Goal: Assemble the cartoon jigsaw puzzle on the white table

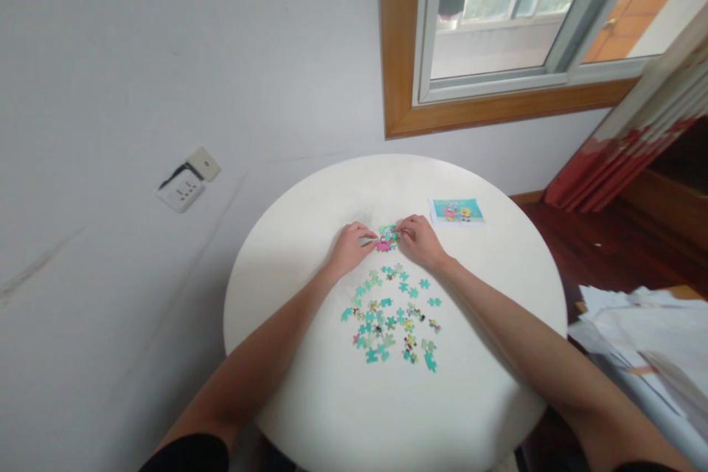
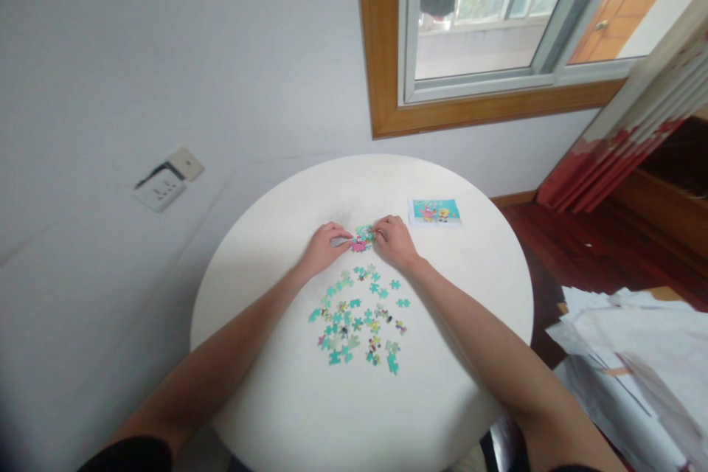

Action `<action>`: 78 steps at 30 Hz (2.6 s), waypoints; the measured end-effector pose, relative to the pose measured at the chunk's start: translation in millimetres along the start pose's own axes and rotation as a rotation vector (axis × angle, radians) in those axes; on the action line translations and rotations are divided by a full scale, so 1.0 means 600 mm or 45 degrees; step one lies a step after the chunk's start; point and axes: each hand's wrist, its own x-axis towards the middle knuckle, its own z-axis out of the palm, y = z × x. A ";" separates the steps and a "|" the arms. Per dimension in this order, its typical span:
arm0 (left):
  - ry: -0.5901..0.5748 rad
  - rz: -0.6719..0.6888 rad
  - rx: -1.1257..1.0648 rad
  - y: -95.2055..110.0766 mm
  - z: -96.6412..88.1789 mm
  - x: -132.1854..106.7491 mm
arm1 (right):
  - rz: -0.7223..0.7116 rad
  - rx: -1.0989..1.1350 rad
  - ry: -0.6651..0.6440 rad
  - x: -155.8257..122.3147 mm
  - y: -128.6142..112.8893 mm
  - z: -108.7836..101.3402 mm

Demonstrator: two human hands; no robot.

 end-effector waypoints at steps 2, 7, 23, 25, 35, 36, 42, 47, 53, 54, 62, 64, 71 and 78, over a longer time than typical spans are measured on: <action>0.010 0.000 0.020 -0.002 0.002 -0.001 | -0.039 0.023 -0.015 0.000 -0.004 -0.001; 0.005 -0.001 0.090 -0.002 0.004 -0.003 | -0.197 0.027 -0.140 -0.002 -0.018 -0.005; -0.015 -0.055 0.052 0.008 -0.005 0.007 | 0.007 0.031 0.002 0.000 -0.006 0.001; -0.020 -0.058 0.067 0.008 -0.005 0.007 | 0.076 0.035 0.036 0.001 0.001 0.002; -0.025 -0.045 0.085 0.010 -0.005 0.003 | 0.136 0.042 0.025 0.002 0.004 0.003; -0.024 -0.043 0.086 0.010 -0.005 0.003 | 0.136 0.040 0.023 0.002 0.003 0.002; -0.036 -0.037 0.079 0.005 -0.002 0.003 | 0.126 0.023 0.005 0.002 0.003 0.001; -0.037 0.000 0.060 -0.004 0.003 0.001 | 0.138 0.016 -0.022 0.003 0.008 0.004; -0.020 0.034 0.048 -0.008 0.005 -0.002 | 0.144 0.001 -0.029 0.002 0.008 0.003; -0.020 0.032 0.047 -0.008 0.005 -0.002 | 0.145 -0.002 -0.026 0.002 0.007 0.003; -0.039 0.033 0.059 -0.009 0.006 -0.002 | 0.147 0.016 -0.041 0.003 0.006 0.002; -0.043 0.029 0.057 -0.007 0.005 -0.001 | 0.139 0.006 -0.039 0.002 0.006 0.001; -0.044 0.013 0.049 -0.003 0.002 -0.001 | 0.140 -0.005 -0.031 0.002 0.005 0.001; -0.041 0.019 0.032 -0.003 0.003 0.000 | 0.132 -0.001 -0.041 0.003 0.008 0.003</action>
